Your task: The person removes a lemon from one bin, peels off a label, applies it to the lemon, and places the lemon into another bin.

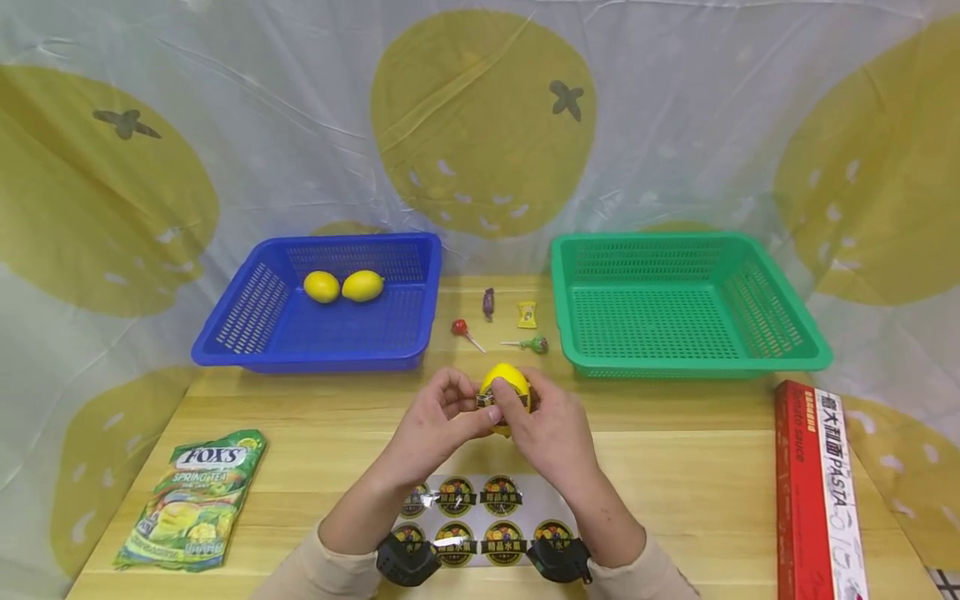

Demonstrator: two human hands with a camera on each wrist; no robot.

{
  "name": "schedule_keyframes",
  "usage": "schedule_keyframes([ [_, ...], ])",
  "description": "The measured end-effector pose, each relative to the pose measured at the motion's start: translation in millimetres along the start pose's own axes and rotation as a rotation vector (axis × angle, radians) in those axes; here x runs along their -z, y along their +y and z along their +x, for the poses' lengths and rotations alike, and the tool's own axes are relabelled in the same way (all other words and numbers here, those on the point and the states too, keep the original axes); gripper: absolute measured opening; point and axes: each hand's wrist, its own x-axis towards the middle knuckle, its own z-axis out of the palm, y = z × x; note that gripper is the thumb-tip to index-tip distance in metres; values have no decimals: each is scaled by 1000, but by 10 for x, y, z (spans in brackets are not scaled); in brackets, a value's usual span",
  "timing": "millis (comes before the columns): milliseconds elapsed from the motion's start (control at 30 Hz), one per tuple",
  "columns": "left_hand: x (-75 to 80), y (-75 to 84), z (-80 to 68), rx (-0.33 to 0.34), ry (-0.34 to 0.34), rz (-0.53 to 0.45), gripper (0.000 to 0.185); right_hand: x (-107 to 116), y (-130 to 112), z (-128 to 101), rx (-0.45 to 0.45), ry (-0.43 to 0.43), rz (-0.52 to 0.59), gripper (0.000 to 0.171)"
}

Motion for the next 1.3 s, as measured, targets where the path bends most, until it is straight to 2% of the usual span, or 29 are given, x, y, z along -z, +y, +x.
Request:
schedule_keyframes([
  [133,21,-14,17,14,-9,-22,43,-14,33,7,33,45,66,34],
  [333,63,-43,66,17,-61,-96,57,-13,42,21,12,98,165,47],
  [433,87,-40,74,2,-66,-79,62,-18,49,28,7,64,230,45],
  [600,162,-8,59,-24,-68,-5,58,-63,56,41,6,-40,306,39],
  [733,200,14,62,-59,-95,13,53,-114,49,37,19,-46,358,36],
  [833,190,5,72,-102,-67,64,46,-153,47,21,47,-40,343,37],
  [1067,137,-84,92,-185,78,190,34,-211,46,-11,112,-57,323,43],
  [1300,134,-127,109,-261,133,247,28,-234,44,-19,110,-84,358,40],
])
